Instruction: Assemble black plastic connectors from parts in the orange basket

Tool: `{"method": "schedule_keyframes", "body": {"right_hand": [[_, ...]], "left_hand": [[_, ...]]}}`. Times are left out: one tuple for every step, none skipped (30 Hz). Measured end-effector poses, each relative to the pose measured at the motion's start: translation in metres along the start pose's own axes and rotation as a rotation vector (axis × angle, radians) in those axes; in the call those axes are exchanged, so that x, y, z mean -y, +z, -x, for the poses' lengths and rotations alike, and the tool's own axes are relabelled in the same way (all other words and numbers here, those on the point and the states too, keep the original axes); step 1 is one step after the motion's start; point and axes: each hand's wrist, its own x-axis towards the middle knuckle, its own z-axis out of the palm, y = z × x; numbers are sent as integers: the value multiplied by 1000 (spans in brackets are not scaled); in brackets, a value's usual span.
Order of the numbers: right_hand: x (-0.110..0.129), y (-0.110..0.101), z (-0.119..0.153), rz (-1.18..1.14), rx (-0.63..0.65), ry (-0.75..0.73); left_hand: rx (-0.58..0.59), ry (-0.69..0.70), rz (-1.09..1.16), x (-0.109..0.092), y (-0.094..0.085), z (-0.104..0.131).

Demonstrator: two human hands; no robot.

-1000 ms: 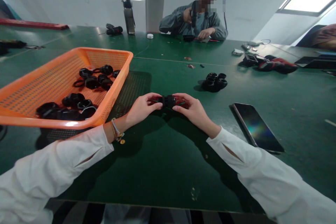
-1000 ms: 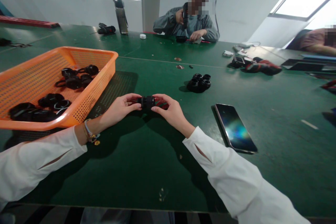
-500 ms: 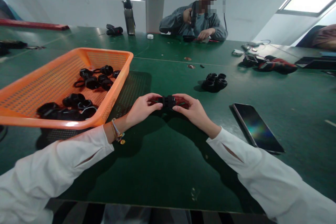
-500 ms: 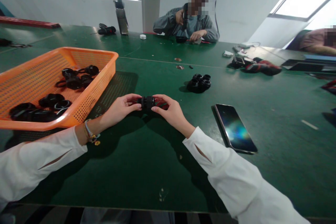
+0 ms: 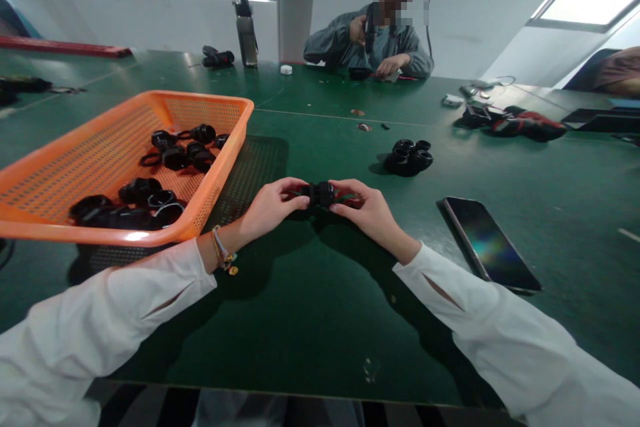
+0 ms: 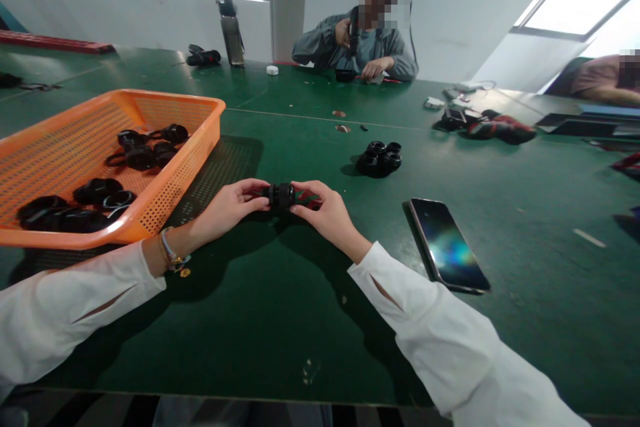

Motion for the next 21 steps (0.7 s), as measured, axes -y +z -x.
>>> {"method": "schedule_keyframes", "body": {"right_hand": [[0,0,0,3,-2,-1],[-1,0,0,4,0,1],[-1,0,0,4,2,4],[-1,0,0,2,4,8],[-2,1,0,-3,4,12],[-2,1,-1,-11,0,15],[-2,1,-1,-22,-6,17],[-3,2,-1,-34,-15,17],[-3,2,-1,-46,-23,16],[-3,3,-1,-57,-29,15],[-3,3,-1,-62,-31,14],[-2,3,-1,-63,-27,14],[-1,2,-1,-60,-22,13],[-1,2,-1,-55,-17,14],[0,2,-1,-51,-11,15],[1,1,-1,-49,-6,16],[2,1,-1,-48,-2,18],[2,1,-1,-49,1,20],[2,1,-1,-51,3,22],[2,1,-1,-52,3,24],[2,1,-1,-53,2,24]], "left_hand": [[0,0,-1,0,0,0],[0,-1,0,0,0,0],[-1,-1,0,0,0,0],[-2,-1,1,0,0,1],[-2,-2,2,0,0,1],[1,-4,2,0,0,1],[5,-6,2,0,0,1],[9,-9,3,0,0,0],[14,-13,5,0,0,0],[18,-15,9,0,0,0],[20,-16,13,0,0,0],[20,-16,18,0,0,0],[21,-15,23,0,0,0],[22,-14,26,0,0,0],[22,-11,29,0,0,0],[21,-8,31,1,0,0],[21,-4,30,1,-1,0],[20,0,29,1,-1,0],[19,3,27,1,-1,0],[16,4,25,1,-1,0],[14,4,24,1,-1,0]]}}
